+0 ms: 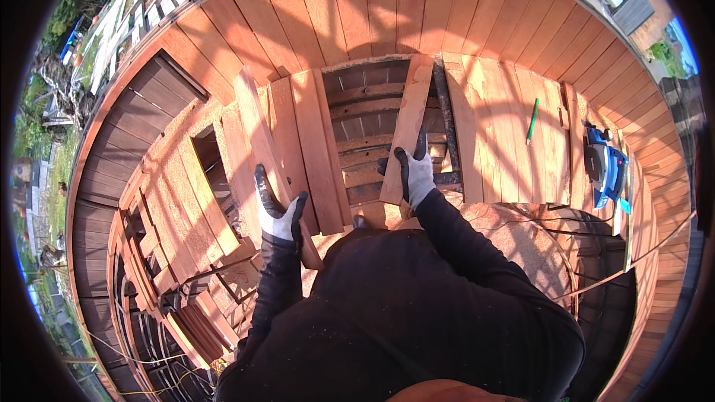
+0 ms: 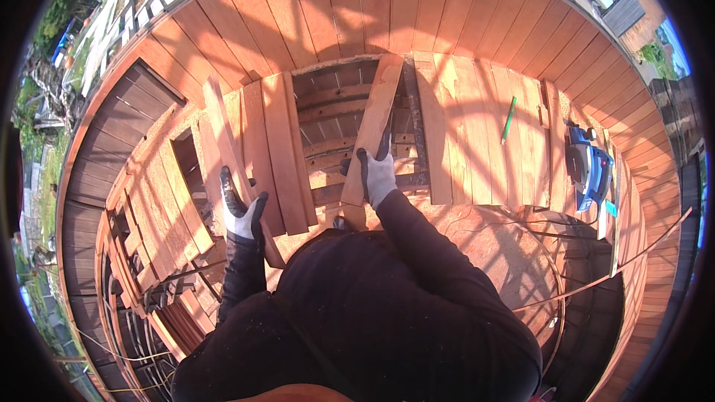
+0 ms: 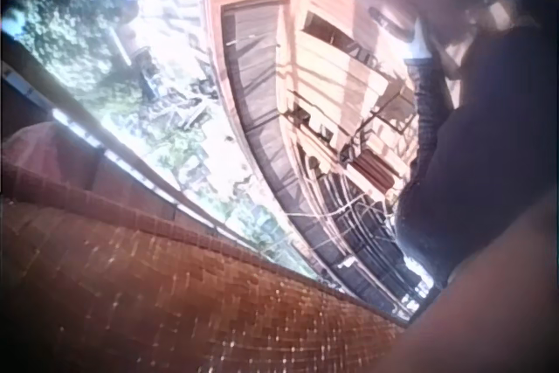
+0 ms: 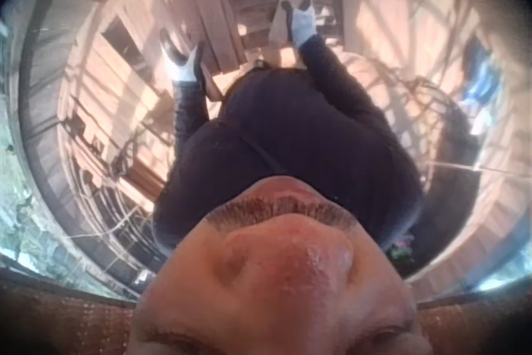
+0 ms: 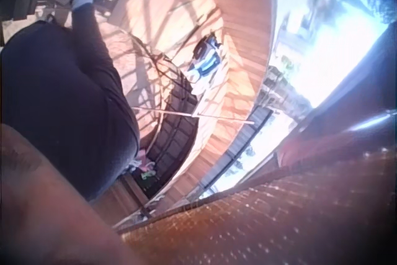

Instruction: The person installs wooden planks onto a roof structure. They position each plank, use a pencil to mark it, and then use a nail gun to secure it in place. The process is repeated for multiple planks.

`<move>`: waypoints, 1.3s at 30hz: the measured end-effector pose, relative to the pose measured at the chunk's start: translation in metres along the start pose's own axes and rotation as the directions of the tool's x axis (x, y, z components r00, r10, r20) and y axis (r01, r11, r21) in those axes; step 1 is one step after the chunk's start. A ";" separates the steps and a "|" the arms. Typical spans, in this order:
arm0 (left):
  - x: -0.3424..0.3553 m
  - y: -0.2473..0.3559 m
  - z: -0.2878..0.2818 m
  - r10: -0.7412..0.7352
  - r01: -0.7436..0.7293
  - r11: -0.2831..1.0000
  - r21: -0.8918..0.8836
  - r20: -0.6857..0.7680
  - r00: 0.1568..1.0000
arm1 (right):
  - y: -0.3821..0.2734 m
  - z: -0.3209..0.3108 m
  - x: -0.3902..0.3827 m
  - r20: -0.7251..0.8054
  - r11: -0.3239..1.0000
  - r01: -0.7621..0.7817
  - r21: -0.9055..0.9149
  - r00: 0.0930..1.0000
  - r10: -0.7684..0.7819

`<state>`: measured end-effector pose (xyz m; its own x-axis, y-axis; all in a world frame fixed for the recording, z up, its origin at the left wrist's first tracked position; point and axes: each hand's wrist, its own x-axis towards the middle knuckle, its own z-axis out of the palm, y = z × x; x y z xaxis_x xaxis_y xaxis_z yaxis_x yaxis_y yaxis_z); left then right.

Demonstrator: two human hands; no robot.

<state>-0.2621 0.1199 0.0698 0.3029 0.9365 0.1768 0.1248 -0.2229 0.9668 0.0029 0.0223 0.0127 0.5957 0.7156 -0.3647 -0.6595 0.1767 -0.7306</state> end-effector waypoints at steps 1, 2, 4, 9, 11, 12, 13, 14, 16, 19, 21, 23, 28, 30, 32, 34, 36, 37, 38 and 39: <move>0.001 -0.004 -0.003 -0.008 0.008 0.999 -0.034 -0.005 1.000 | -0.005 0.004 -0.004 0.028 0.999 -0.007 -0.036 1.000 0.008; 0.004 -0.007 -0.005 -0.028 0.028 0.995 -0.095 0.003 1.000 | -0.011 0.007 -0.009 0.055 0.997 -0.014 -0.073 0.998 0.018; 0.012 -0.004 -0.004 -0.030 0.033 0.993 -0.110 0.027 0.999 | -0.012 -0.002 -0.006 0.094 0.996 -0.039 -0.084 0.994 0.047; 0.030 -0.004 0.003 0.065 -0.069 0.997 0.034 0.117 0.991 | 0.011 0.001 0.002 -0.007 0.999 0.037 0.017 0.999 -0.037; 0.032 0.004 0.009 0.048 -0.052 0.998 0.021 0.137 0.989 | -0.001 0.017 -0.016 0.044 0.998 -0.048 -0.036 0.998 0.050; 0.033 0.008 0.012 0.047 -0.050 0.999 0.016 0.153 0.987 | 0.001 0.012 -0.015 0.153 0.966 0.082 -0.244 0.987 -0.045; 0.034 0.011 0.016 0.046 -0.048 0.999 0.011 0.170 0.984 | 0.003 0.004 -0.013 0.274 0.877 0.224 -0.425 0.955 -0.111; 0.035 0.014 0.018 0.060 -0.067 0.997 0.032 0.177 0.982 | 0.005 -0.001 -0.012 0.399 0.735 0.369 -0.569 0.905 -0.145; 0.037 0.019 0.023 0.091 -0.108 0.991 0.077 0.189 0.978 | 0.007 -0.002 -0.017 0.272 0.808 0.292 -0.511 0.947 -0.170; 0.036 0.032 0.032 0.072 -0.081 0.996 0.032 0.214 0.974 | -0.010 0.000 -0.034 0.059 0.935 0.203 -0.291 0.979 -0.195; 0.040 0.023 0.040 0.103 -0.127 0.990 0.068 0.279 0.955 | -0.032 -0.025 -0.036 0.051 0.911 0.144 -0.388 0.990 -0.135; 0.041 0.026 0.051 0.121 -0.182 0.972 0.149 0.343 0.932 | -0.040 -0.061 -0.027 0.129 0.637 0.326 -0.699 0.933 -0.336; 0.041 0.017 0.089 0.093 -0.149 0.983 0.108 0.411 0.907 | -0.074 -0.085 -0.008 0.115 0.562 0.247 -0.789 0.959 -0.259; 0.040 0.012 0.100 0.123 -0.193 0.972 0.132 0.415 0.901 | -0.091 -0.074 -0.015 0.015 0.242 0.066 -0.968 0.978 -0.210; 0.040 0.009 0.107 0.108 -0.170 0.978 0.117 0.409 0.906 | -0.104 -0.062 -0.016 -0.108 -0.020 -0.111 -0.994 0.987 -0.119; 0.039 0.010 0.111 0.088 -0.142 0.984 0.105 0.403 0.911 | -0.104 -0.055 -0.020 -0.122 -0.094 -0.139 -0.986 0.978 -0.169; 0.037 0.013 0.115 0.066 -0.109 0.990 0.088 0.389 0.919 | -0.098 -0.053 -0.025 -0.106 -0.141 -0.139 -0.980 0.970 -0.221; 0.036 0.013 0.116 0.065 -0.102 0.992 0.076 0.381 0.922 | -0.097 -0.054 -0.026 -0.099 -0.150 -0.139 -0.979 0.963 -0.249; 0.036 0.012 0.117 0.064 -0.095 0.993 0.065 0.371 0.926 | -0.097 -0.054 -0.026 -0.091 -0.159 -0.140 -0.977 0.956 -0.277; 0.035 0.012 0.118 0.062 -0.089 0.994 0.056 0.364 0.929 | -0.096 -0.055 -0.027 -0.086 -0.164 -0.141 -0.976 0.949 -0.304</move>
<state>-0.1391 0.1182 0.0657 0.6334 0.7576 0.1574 0.1500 -0.3198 0.9355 0.0752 -0.0506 0.0606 0.8050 0.5674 -0.1733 0.4720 -0.7895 -0.3924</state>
